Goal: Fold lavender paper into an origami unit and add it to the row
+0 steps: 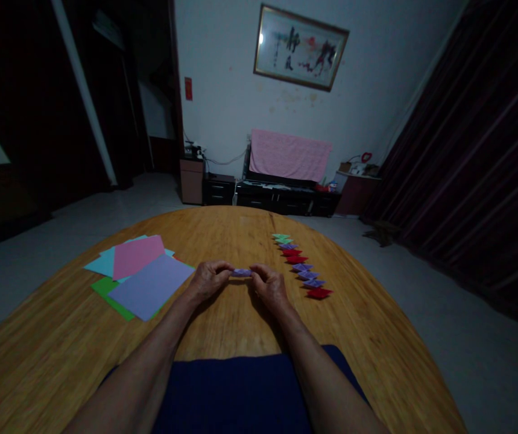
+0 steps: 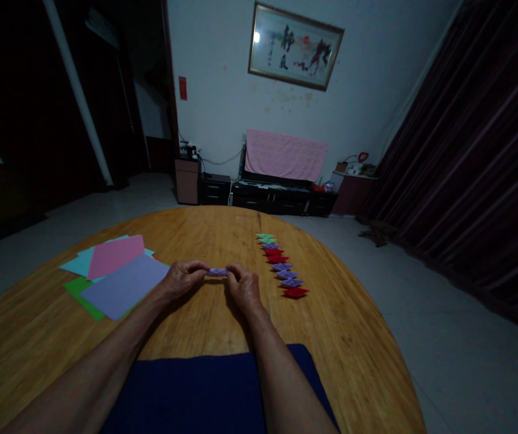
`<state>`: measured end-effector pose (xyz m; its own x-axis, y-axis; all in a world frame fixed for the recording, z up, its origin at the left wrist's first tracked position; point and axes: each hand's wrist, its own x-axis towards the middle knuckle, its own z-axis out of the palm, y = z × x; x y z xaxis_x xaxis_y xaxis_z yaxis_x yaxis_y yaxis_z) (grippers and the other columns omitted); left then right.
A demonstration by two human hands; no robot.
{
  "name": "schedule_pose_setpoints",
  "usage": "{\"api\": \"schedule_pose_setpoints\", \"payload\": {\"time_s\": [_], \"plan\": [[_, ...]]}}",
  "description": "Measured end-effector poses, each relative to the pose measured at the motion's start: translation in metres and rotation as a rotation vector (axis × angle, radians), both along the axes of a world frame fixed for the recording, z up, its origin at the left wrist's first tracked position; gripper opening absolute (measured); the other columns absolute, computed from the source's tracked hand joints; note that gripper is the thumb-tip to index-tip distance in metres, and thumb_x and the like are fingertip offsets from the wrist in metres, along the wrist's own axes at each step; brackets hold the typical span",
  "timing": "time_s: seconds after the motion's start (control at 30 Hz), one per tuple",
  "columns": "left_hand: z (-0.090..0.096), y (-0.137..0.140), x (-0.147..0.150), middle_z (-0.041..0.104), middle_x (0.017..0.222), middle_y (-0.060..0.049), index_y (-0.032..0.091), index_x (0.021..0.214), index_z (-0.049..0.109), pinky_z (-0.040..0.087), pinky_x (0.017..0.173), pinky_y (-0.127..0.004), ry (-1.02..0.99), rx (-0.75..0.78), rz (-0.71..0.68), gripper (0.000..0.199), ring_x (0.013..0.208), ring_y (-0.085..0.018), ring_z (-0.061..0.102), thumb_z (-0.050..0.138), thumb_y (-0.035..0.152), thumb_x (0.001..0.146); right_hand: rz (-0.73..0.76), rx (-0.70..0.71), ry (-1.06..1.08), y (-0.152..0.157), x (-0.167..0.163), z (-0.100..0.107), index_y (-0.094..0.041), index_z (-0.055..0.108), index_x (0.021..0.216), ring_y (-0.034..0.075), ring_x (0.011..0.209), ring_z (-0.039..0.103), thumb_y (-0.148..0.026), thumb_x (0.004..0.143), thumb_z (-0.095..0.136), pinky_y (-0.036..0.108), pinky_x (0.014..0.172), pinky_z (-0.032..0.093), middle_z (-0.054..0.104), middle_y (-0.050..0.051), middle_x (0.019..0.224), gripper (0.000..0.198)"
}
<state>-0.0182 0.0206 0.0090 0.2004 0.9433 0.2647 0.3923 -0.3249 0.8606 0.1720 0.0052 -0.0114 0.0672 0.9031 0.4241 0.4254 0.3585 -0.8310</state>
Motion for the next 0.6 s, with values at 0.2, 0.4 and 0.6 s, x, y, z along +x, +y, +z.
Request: {"api": "schedule_pose_setpoints", "payload": {"time_s": [0.2,0.4,0.6], "plan": [[-0.0024,0.0001,-0.0023,0.070,0.073,0.000,0.018,0.082,0.074,0.041,0.064,-0.022,0.213,0.084,-0.076,0.021,0.070,-0.013,0.060,0.053,0.020,0.080,-0.024,0.067,-0.314,-0.0072,0.0018,0.0029,-0.022,0.074,0.086,0.018,0.081,0.068,-0.017,0.080,0.056,0.026,0.077,0.049,0.074,0.003,0.084,0.020],[0.0003,-0.0008,-0.0002,0.071,0.076,-0.001,0.018,0.084,0.074,0.041,0.067,-0.023,0.387,0.116,-0.122,0.021,0.072,-0.013,0.061,0.053,0.021,0.083,-0.011,0.088,-0.447,-0.0070,0.0015,0.0012,-0.020,0.074,0.085,0.018,0.081,0.067,-0.013,0.082,0.056,0.025,0.076,0.046,0.074,0.005,0.086,0.020],[0.0010,-0.0004,0.0008,0.071,0.080,-0.003,0.018,0.084,0.074,0.042,0.070,-0.023,0.474,0.123,-0.108,0.021,0.076,-0.014,0.061,0.053,0.020,0.084,-0.005,0.044,-0.515,-0.0095,0.0017,0.0068,-0.019,0.074,0.084,0.017,0.079,0.066,-0.012,0.083,0.056,0.024,0.073,0.045,0.073,0.006,0.084,0.020]]}}
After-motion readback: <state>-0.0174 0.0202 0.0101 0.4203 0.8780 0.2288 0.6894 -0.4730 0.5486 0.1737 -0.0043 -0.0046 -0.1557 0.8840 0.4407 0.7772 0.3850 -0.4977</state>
